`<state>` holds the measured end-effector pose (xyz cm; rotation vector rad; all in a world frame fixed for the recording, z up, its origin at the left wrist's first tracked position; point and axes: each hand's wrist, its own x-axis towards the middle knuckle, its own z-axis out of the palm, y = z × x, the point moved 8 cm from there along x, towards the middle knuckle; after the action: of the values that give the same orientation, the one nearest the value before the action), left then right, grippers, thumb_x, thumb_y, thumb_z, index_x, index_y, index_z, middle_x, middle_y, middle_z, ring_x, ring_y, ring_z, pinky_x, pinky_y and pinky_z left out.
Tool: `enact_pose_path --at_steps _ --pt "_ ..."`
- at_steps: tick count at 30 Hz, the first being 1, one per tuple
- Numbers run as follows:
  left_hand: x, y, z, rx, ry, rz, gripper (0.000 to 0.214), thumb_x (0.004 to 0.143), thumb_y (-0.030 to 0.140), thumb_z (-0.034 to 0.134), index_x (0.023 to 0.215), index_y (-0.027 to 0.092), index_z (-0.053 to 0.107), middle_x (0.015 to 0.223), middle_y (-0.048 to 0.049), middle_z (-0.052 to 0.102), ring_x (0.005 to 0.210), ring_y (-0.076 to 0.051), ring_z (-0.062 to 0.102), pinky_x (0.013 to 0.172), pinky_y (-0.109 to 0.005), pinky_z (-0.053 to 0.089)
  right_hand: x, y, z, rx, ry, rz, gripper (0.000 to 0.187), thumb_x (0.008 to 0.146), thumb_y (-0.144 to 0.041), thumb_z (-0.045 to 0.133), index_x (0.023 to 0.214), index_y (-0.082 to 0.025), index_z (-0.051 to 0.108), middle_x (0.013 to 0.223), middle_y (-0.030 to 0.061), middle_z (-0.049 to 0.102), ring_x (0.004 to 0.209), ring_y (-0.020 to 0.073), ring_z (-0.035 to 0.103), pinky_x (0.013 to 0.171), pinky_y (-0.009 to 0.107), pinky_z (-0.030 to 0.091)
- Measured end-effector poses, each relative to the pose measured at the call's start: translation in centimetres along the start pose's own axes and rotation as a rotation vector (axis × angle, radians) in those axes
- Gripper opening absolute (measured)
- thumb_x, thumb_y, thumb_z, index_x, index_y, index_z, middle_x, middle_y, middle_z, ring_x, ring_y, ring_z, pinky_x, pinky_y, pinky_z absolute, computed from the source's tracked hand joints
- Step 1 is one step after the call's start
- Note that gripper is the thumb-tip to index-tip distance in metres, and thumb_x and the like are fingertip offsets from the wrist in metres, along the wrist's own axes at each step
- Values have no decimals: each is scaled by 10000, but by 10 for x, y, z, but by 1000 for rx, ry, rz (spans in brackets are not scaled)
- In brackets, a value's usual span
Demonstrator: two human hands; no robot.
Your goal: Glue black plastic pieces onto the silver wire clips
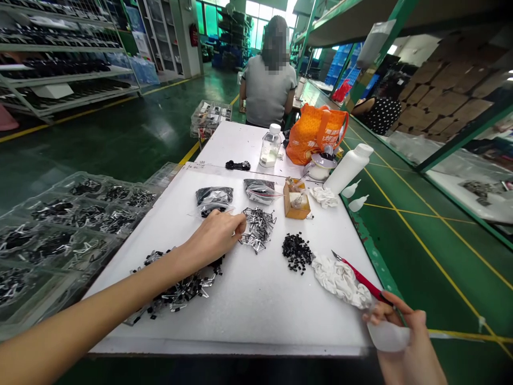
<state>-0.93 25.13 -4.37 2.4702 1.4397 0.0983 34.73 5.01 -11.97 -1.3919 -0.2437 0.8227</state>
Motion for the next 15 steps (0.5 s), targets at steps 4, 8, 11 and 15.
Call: enact_pose_path --at_steps 4,8,11,15 --pt "0 -3 3 -31 20 22 380 1002 367 691 1333 188 640 1342 -109 677 1117 -267 706 933 -491 613 -8 -3 10 37 -59 115 712 878 -784 606 1448 -361 561 1001 37 765 881 202 737 847 426 664" --pt "1 -3 2 -78 50 38 366 1003 373 690 1314 184 647 1316 -104 687 1090 -255 713 918 -479 618 -18 -5 14 -34 -122 135 744 863 -608 761 1507 -310 536 1185 93 771 1129 271 730 989 511 620" --pt "2 -3 -3 -137 94 38 227 1002 365 673 1116 171 711 1082 -57 751 935 -222 726 859 -425 602 -19 -8 8 -152 -129 47 792 809 -540 833 1499 -270 553 1240 91 761 1113 267 719 910 421 639" --pt "2 -6 -12 -242 171 13 231 971 341 563 1033 211 743 815 -12 748 741 -219 691 754 -342 518 -20 -18 -1 -360 -117 -97 716 854 -594 766 1444 -221 608 940 19 738 690 154 617 576 271 522"
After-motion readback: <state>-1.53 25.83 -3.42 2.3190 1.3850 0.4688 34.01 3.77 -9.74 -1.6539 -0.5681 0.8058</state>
